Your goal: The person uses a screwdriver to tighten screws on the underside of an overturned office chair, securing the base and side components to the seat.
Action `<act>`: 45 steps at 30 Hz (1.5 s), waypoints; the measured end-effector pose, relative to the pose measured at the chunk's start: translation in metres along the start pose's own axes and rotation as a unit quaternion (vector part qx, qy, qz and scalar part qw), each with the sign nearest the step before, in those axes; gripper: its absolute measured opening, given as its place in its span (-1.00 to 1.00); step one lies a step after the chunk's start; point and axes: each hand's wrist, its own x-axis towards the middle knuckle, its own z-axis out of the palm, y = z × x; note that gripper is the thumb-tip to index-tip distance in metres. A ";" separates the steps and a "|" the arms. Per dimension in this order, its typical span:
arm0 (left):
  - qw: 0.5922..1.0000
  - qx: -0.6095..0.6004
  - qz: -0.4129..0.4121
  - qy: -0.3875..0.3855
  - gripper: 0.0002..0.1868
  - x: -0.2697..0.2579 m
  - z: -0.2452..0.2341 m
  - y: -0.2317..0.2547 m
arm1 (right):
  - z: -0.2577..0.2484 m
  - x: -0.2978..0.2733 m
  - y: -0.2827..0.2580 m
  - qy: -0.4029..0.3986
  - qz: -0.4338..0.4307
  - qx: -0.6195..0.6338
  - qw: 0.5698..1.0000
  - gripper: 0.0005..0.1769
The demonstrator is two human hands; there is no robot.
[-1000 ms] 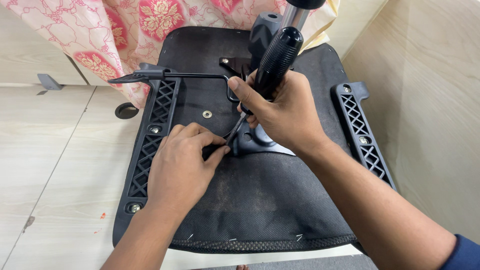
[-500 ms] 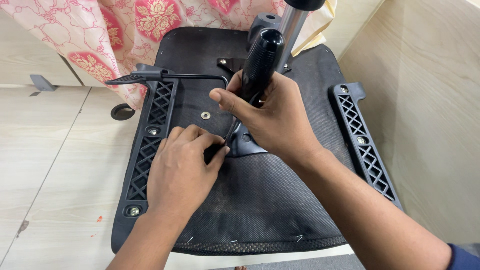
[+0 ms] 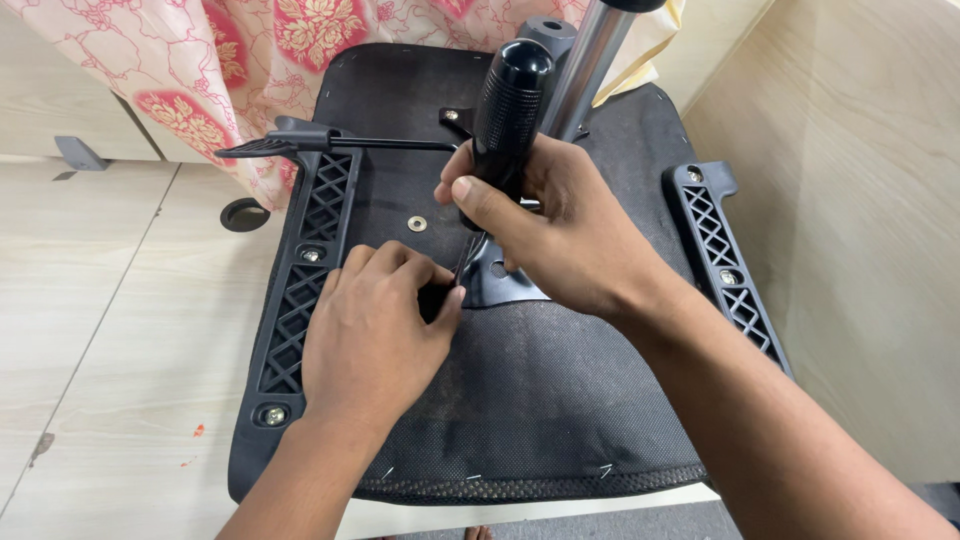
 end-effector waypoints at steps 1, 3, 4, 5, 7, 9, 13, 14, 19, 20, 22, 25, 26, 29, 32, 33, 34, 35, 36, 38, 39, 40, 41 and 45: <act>1.000 0.003 0.000 0.001 -0.77 0.000 0.001 0.000 | 0.000 -0.002 0.000 0.004 -0.008 0.005 1.000 -0.79; 1.000 0.008 0.001 0.004 -0.76 0.000 0.002 0.001 | 0.003 -0.004 -0.001 0.010 -0.016 0.011 1.000 -0.71; 1.000 0.010 0.003 0.006 -0.76 0.000 0.002 0.001 | 0.004 -0.005 -0.001 0.012 -0.017 0.012 1.000 -0.67; 1.000 0.011 0.004 0.008 -0.76 0.000 0.003 0.001 | 0.006 -0.006 -0.001 0.013 -0.018 0.012 1.000 -0.63; 1.000 0.009 0.000 0.005 -0.76 0.001 0.004 0.001 | 0.008 -0.008 -0.001 0.026 -0.058 0.036 0.997 -0.55; 1.000 0.007 -0.014 -0.005 -0.77 0.001 0.004 0.001 | 0.007 -0.009 -0.002 0.028 -0.077 0.045 0.996 -0.54; 1.000 0.012 -0.003 0.007 -0.77 0.002 0.005 0.000 | -0.001 -0.011 -0.002 0.001 -0.063 0.026 0.998 -0.58; 1.000 0.011 -0.001 0.009 -0.77 0.001 0.005 0.000 | -0.002 -0.011 -0.002 -0.007 -0.058 0.021 0.998 -0.58; 1.000 0.021 -0.001 -0.006 -0.76 0.003 0.006 0.000 | 0.000 -0.013 0.000 -0.009 -0.067 0.001 0.998 -0.64; 0.999 0.024 -0.013 -0.027 -0.76 0.004 0.006 0.000 | 0.001 -0.014 0.000 -0.003 -0.072 -0.005 0.997 -0.67; 0.999 0.031 -0.019 -0.035 -0.75 0.004 0.006 0.000 | 0.006 -0.014 -0.001 0.009 -0.070 0.002 0.997 -0.69; 0.999 0.034 -0.003 -0.015 -0.75 0.004 0.006 0.000 | 0.009 -0.013 -0.003 0.030 -0.031 0.012 0.999 -0.72; 0.999 0.036 -0.003 -0.014 -0.75 0.003 0.006 0.001 | 0.010 -0.013 -0.004 0.037 -0.012 0.016 0.999 -0.73; 0.999 0.032 0.007 0.004 -0.75 0.002 0.007 -0.001 | 0.011 -0.013 -0.005 0.041 -0.046 0.007 0.998 -0.75; 1.000 0.027 0.012 0.009 -0.75 0.001 0.008 -0.001 | 0.013 -0.013 -0.007 0.064 -0.035 0.030 0.997 -0.78; 1.000 0.024 0.010 0.009 -0.75 0.000 0.009 0.000 | 0.014 -0.013 -0.008 0.068 -0.037 0.030 0.997 -0.79; 0.999 0.027 0.012 0.012 -0.75 0.000 0.009 0.000 | 0.015 -0.014 -0.009 0.072 -0.038 0.030 0.996 -0.80; 0.999 0.030 0.015 0.013 -0.74 0.000 0.008 -0.001 | 0.016 -0.015 -0.010 0.077 -0.038 0.030 0.996 -0.81; 0.999 0.032 0.019 0.014 -0.74 0.001 0.008 -0.001 | 0.017 -0.016 -0.012 0.079 -0.044 -0.002 0.996 -0.83; 0.999 0.033 0.020 0.018 -0.72 0.000 0.008 -0.001 | 0.021 -0.018 -0.015 0.084 -0.058 -0.063 0.993 -0.86; 0.999 0.032 0.019 0.020 -0.71 -0.001 0.009 -0.001 | 0.022 -0.018 -0.016 0.097 -0.065 -0.065 0.991 -0.87; 0.999 0.030 0.019 0.020 -0.70 -0.001 0.009 -0.001 | 0.024 -0.018 -0.017 0.109 -0.072 -0.068 0.989 -0.87; 0.999 0.029 0.019 0.020 -0.68 -0.001 0.009 -0.001 | 0.026 -0.018 -0.017 0.122 -0.081 -0.070 0.987 -0.87; 0.999 0.027 0.013 0.015 -0.69 -0.001 0.010 -0.001 | 0.029 -0.019 -0.013 0.123 -0.060 -0.081 0.987 -0.87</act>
